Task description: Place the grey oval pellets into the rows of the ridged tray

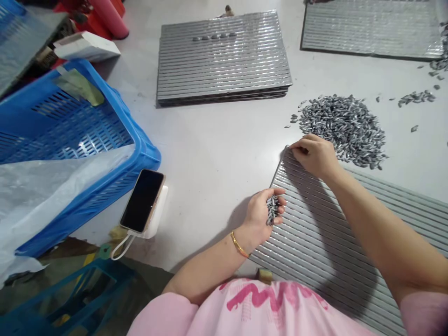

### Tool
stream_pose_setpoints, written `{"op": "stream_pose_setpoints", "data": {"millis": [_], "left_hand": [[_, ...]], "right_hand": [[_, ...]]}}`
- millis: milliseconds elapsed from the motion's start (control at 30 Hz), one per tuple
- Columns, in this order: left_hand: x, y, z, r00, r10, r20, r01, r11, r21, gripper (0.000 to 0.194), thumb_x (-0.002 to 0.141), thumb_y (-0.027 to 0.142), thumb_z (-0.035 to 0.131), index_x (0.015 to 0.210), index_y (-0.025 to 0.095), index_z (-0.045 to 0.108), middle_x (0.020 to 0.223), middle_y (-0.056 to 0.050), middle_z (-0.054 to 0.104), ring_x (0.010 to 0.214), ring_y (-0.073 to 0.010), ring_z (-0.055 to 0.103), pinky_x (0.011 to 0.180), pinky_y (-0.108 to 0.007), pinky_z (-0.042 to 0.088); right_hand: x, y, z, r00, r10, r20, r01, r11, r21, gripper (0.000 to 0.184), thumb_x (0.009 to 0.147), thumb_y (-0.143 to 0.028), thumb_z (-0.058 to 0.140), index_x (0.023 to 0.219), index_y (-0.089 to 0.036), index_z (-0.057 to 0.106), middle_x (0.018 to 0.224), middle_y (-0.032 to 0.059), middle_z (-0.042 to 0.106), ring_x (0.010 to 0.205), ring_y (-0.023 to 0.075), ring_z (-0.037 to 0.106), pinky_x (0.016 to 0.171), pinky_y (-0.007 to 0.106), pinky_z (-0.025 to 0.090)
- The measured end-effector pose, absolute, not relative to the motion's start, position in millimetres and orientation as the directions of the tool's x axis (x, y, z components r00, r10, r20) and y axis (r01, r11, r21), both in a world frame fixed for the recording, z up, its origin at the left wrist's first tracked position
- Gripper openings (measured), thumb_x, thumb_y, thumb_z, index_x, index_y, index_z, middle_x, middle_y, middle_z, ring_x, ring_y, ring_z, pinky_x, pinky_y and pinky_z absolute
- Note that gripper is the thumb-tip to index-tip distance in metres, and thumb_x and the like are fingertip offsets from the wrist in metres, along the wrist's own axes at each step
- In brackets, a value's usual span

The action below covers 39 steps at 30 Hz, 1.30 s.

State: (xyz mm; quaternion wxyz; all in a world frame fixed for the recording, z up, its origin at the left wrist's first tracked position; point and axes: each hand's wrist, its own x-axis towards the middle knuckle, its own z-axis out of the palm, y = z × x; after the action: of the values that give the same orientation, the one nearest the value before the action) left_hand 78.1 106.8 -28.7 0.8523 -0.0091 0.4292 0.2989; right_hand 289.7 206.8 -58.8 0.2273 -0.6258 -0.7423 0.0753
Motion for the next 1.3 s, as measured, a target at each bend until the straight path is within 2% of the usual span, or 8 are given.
{"op": "stream_pose_setpoints", "data": {"millis": [267, 467, 633, 700, 800, 933, 1067, 1300], "left_hand": [[77.0, 107.8, -31.9, 0.495, 0.496, -0.714, -0.505, 0.833, 0.228, 0.024, 0.079, 0.027, 0.059, 0.097, 0.014, 0.068, 0.074, -0.003, 0.058, 0.054, -0.0085, 0.05, 0.038, -0.018, 0.026], [74.8, 107.2, -26.4, 0.496, 0.499, -0.71, -0.491, 0.836, 0.245, 0.026, 0.077, 0.025, 0.061, 0.1, 0.014, 0.066, 0.073, -0.003, 0.06, 0.052, -0.0082, 0.051, 0.038, -0.018, 0.026], [76.4, 106.2, -28.5, 0.36, 0.522, -0.773, -0.503, 0.807, 0.311, 0.029, 0.079, 0.033, 0.061, 0.102, 0.015, 0.063, 0.069, -0.002, 0.06, 0.049, -0.0083, 0.049, 0.037, -0.017, 0.023], [79.1, 107.2, -32.1, 0.313, 0.564, -0.764, -0.486, 0.786, 0.382, 0.025, 0.079, 0.035, 0.063, 0.095, 0.015, 0.062, 0.067, -0.001, 0.058, 0.049, -0.0086, 0.049, 0.037, -0.018, 0.024], [83.6, 103.5, -33.8, 0.255, 0.624, -0.738, -0.457, 0.751, 0.477, 0.025, 0.078, 0.037, 0.065, 0.093, 0.017, 0.063, 0.065, 0.002, 0.054, 0.048, -0.0084, 0.047, 0.036, -0.018, 0.024], [86.5, 97.5, -35.9, 0.257, 0.65, -0.715, -0.437, 0.738, 0.514, 0.025, 0.081, 0.038, 0.065, 0.093, 0.017, 0.065, 0.069, 0.002, 0.056, 0.049, -0.0074, 0.047, 0.038, -0.019, 0.028], [85.0, 98.7, -36.4, 0.27, 0.66, -0.701, -0.456, 0.729, 0.511, 0.022, 0.08, 0.037, 0.066, 0.085, 0.016, 0.063, 0.065, 0.004, 0.052, 0.048, -0.0065, 0.045, 0.038, -0.02, 0.025], [84.4, 106.6, -37.0, 0.308, 0.601, -0.737, -0.487, 0.765, 0.421, 0.021, 0.073, 0.034, 0.07, 0.079, 0.016, 0.06, 0.056, 0.006, 0.044, 0.043, -0.0064, 0.041, 0.035, -0.02, 0.022]], "right_hand": [[286.6, 210.0, -62.9, -0.107, 0.969, 0.221, 0.886, 0.193, -0.421, 0.02, 0.087, -0.026, 0.055, 0.087, -0.021, 0.074, 0.09, 0.0084, 0.07, 0.082, 0.021, 0.065, 0.076, 0.034, 0.051], [280.7, 207.4, -50.5, -0.072, 0.978, 0.194, 0.824, 0.168, -0.542, 0.017, 0.088, -0.026, 0.056, 0.089, -0.021, 0.072, 0.089, 0.009, 0.067, 0.084, 0.023, 0.062, 0.08, 0.039, 0.05], [250.7, 164.0, -28.3, -0.157, 0.926, 0.344, 0.785, 0.328, -0.526, 0.02, 0.096, -0.028, 0.051, 0.103, -0.024, 0.069, 0.084, 0.0056, 0.067, 0.069, 0.0175, 0.062, 0.063, 0.032, 0.053], [235.9, 138.4, -28.2, -0.251, 0.935, 0.253, 0.712, 0.355, -0.606, 0.019, 0.097, -0.029, 0.053, 0.104, -0.024, 0.07, 0.094, 0.0059, 0.069, 0.081, 0.0171, 0.065, 0.072, 0.031, 0.055], [219.2, 104.2, -25.7, -0.306, 0.944, 0.122, 0.666, 0.304, -0.681, 0.019, 0.096, -0.026, 0.055, 0.105, -0.024, 0.071, 0.109, 0.0081, 0.067, 0.1, 0.0206, 0.062, 0.087, 0.038, 0.054], [212.4, 86.5, -23.1, -0.258, 0.963, 0.078, 0.677, 0.238, -0.697, 0.016, 0.096, -0.022, 0.053, 0.101, -0.023, 0.068, 0.109, 0.0086, 0.066, 0.101, 0.0227, 0.058, 0.085, 0.04, 0.052], [211.2, 87.3, -29.4, -0.205, 0.964, 0.17, 0.634, 0.263, -0.727, 0.013, 0.095, -0.018, 0.054, 0.095, -0.022, 0.066, 0.1, 0.0068, 0.067, 0.093, 0.0199, 0.059, 0.078, 0.036, 0.051], [209.9, 86.3, -36.4, -0.172, 0.921, 0.351, 0.674, 0.37, -0.64, 0.014, 0.097, -0.024, 0.055, 0.098, -0.024, 0.069, 0.093, 0.007, 0.067, 0.084, 0.0191, 0.057, 0.07, 0.033, 0.047]]}}
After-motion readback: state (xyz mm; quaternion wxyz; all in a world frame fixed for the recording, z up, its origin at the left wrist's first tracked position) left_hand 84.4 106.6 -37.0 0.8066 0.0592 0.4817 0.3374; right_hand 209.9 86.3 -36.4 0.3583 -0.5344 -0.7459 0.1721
